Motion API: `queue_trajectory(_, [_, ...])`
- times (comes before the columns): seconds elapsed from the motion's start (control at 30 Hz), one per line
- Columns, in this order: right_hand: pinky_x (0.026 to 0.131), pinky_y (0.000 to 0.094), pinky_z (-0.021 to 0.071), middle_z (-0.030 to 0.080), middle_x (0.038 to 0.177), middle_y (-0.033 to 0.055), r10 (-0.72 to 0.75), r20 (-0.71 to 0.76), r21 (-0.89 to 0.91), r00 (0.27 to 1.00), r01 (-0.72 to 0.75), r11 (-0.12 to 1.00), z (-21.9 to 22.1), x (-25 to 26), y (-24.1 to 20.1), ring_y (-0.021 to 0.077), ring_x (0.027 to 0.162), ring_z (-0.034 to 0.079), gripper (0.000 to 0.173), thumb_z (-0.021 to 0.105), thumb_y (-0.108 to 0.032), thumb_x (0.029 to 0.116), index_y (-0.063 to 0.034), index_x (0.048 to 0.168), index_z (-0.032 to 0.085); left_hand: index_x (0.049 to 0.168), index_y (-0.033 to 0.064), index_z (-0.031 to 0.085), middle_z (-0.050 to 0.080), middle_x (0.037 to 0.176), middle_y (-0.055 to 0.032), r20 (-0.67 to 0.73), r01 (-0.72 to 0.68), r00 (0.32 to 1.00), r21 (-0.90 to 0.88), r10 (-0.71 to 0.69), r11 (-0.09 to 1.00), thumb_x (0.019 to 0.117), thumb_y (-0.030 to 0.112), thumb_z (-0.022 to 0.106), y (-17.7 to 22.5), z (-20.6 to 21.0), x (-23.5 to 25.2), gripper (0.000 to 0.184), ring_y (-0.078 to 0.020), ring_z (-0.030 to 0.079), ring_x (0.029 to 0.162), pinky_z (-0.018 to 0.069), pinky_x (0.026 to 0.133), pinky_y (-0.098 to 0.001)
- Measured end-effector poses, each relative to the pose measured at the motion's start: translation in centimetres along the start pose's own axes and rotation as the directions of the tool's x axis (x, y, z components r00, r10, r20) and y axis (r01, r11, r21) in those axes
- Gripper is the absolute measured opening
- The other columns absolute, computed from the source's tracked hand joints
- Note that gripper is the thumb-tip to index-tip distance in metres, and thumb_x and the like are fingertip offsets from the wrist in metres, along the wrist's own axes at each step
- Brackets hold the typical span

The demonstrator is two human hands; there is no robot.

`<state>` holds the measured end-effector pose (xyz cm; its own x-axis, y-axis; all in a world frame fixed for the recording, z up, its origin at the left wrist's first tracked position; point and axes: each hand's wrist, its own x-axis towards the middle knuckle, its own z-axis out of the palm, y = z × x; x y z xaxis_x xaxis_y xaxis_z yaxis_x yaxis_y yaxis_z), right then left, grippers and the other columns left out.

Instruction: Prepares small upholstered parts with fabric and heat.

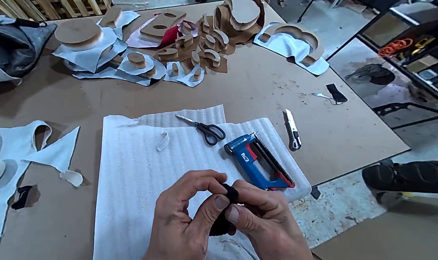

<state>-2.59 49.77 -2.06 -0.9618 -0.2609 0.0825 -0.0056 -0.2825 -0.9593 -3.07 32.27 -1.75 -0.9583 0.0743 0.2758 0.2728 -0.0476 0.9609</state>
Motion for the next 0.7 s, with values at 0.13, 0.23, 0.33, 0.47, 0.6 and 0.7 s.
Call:
queue_trajectory(0.13, [0.070,0.0240,0.0599,0.071,0.101,0.0055,0.059,0.033,0.059,0.998,-0.061,0.996,-0.3,0.5,1.4,0.0081,0.085,0.068,0.025,0.067,-0.024,0.1001,-0.0025,0.109,0.076,0.102,0.0055,0.074,0.076,0.107,-0.0092,-0.052,-0.017,0.998,0.043,0.020,0.999,0.0995,0.018,0.068,-0.6,0.3,-0.2,0.014,-0.0210,0.072,0.106,0.0613,0.094,-0.0351])
queue_trajectory(0.23, [0.079,0.0283,0.0614,0.073,0.100,0.0080,0.214,-0.020,0.153,0.977,-0.208,0.966,0.0,1.0,3.0,0.0113,0.086,0.070,0.021,0.070,-0.017,0.0977,0.0006,0.108,0.075,0.099,0.0108,0.075,0.076,0.106,-0.0027,-0.113,-0.052,0.990,0.269,0.085,0.962,0.0987,0.019,0.068,-2.1,0.2,-0.6,0.010,-0.0161,0.072,0.103,0.0628,0.085,-0.0293])
queue_trajectory(0.33, [0.081,0.0343,0.0633,0.072,0.087,0.0128,0.447,-0.196,0.268,0.873,-0.391,0.880,0.9,2.1,5.0,0.0171,0.080,0.073,0.012,0.070,0.001,0.0916,0.0042,0.103,0.067,0.099,0.0137,0.075,0.075,0.108,0.0033,-0.100,-0.060,0.986,0.514,0.129,0.855,0.0988,0.019,0.065,-5.0,-0.7,-0.8,0.011,-0.0084,0.070,0.102,0.0596,0.083,-0.0244])
queue_trajectory(0.47, [0.080,0.0351,0.0636,0.072,0.084,0.0151,0.587,-0.289,0.189,0.756,-0.556,0.809,0.3,4.0,11.1,0.0201,0.077,0.073,0.005,0.069,0.006,0.0919,0.0054,0.096,0.068,0.099,0.0117,0.078,0.076,0.109,0.0025,-0.083,-0.015,0.991,0.709,0.105,0.705,0.0976,0.017,0.063,-11.7,-2.1,-1.7,0.016,-0.0066,0.068,0.097,0.0562,0.084,-0.0239])
queue_trajectory(0.6, [0.066,0.0305,0.0598,0.074,0.083,-0.0034,0.471,-0.315,-0.516,0.824,-0.565,0.644,-1.3,4.4,14.1,0.0081,0.070,0.069,0.006,0.071,-0.014,0.0952,-0.0148,0.100,0.075,0.101,0.0093,0.078,0.076,0.106,-0.0006,-0.078,0.051,0.997,0.778,0.016,0.626,0.0980,0.018,0.063,-16.9,-2.5,-3.2,0.017,-0.0114,0.070,0.094,0.0576,0.084,-0.0272])
queue_trajectory(0.7, [0.057,0.0275,0.0589,0.070,0.095,-0.0040,0.092,-0.243,-0.841,0.966,-0.257,0.475,-2.5,3.2,13.5,0.0055,0.066,0.065,0.014,0.067,-0.020,0.0926,-0.0164,0.104,0.075,0.099,0.0100,0.078,0.076,0.105,-0.0008,-0.087,0.071,0.996,0.797,-0.003,0.600,0.0970,0.017,0.065,-17.1,-2.0,-3.2,0.015,-0.0116,0.071,0.095,0.0580,0.082,-0.0267])
